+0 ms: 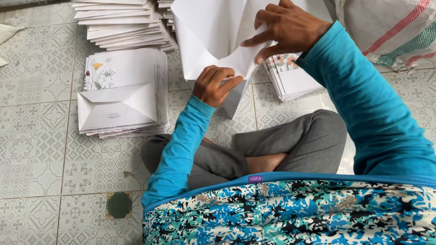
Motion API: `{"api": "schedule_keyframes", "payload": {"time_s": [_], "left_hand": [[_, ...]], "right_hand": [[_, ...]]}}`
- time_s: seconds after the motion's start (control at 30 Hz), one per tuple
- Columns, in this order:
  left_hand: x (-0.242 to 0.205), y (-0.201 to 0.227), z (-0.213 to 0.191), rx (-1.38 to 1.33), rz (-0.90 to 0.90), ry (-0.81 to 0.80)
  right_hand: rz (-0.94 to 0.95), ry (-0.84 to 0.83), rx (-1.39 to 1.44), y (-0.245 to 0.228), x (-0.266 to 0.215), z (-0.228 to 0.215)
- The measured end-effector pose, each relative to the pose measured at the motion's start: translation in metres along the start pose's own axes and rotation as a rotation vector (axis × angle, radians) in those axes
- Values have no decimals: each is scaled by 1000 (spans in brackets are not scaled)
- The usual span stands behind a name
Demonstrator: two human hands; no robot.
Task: Folding pre-printed paper sheets into envelopes while sitting on a tiled floor.
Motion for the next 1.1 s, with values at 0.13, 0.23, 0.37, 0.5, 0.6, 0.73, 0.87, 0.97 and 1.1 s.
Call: {"api": "schedule_keyframes", "payload": {"time_s": [0.13, 0.23, 0.37, 0.5, 0.6, 0.73, 0.87, 0.97, 1.1], "left_hand": [[6, 11, -8, -50, 65, 81], [1, 10, -8, -77, 58, 110], [-9, -1, -1, -77, 8, 110], [-6, -3, -3, -66, -16, 102], [-9, -9, -1, -44, -42, 85], [-8, -17, 3, -36, -81, 27], [-3, -17, 2, -35, -81, 26], [0, -12, -1, -23, -60, 52], [-2, -10, 1, -19, -44, 58]], "right_hand": [[100, -96, 159, 5, 14, 14], [195, -191, 161, 10, 19, 31], [259, -220, 126, 9, 26, 42], [259, -185, 68, 9, 34, 47], [246, -132, 69, 8, 38, 46], [253, -90, 91, 9, 41, 44], [282, -96, 121, 11, 43, 47], [312, -72, 167, 14, 43, 49], [334, -89, 180, 17, 44, 52]]}}
Point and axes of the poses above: each hand's wrist, its own x-axis towards the middle knuckle, its own z-axis out of the palm, y = z × x, the point moved 10 cm from there along x, towards the middle knuckle, and after that the axes turned 7 degrees about y, right-handed, at the moved point
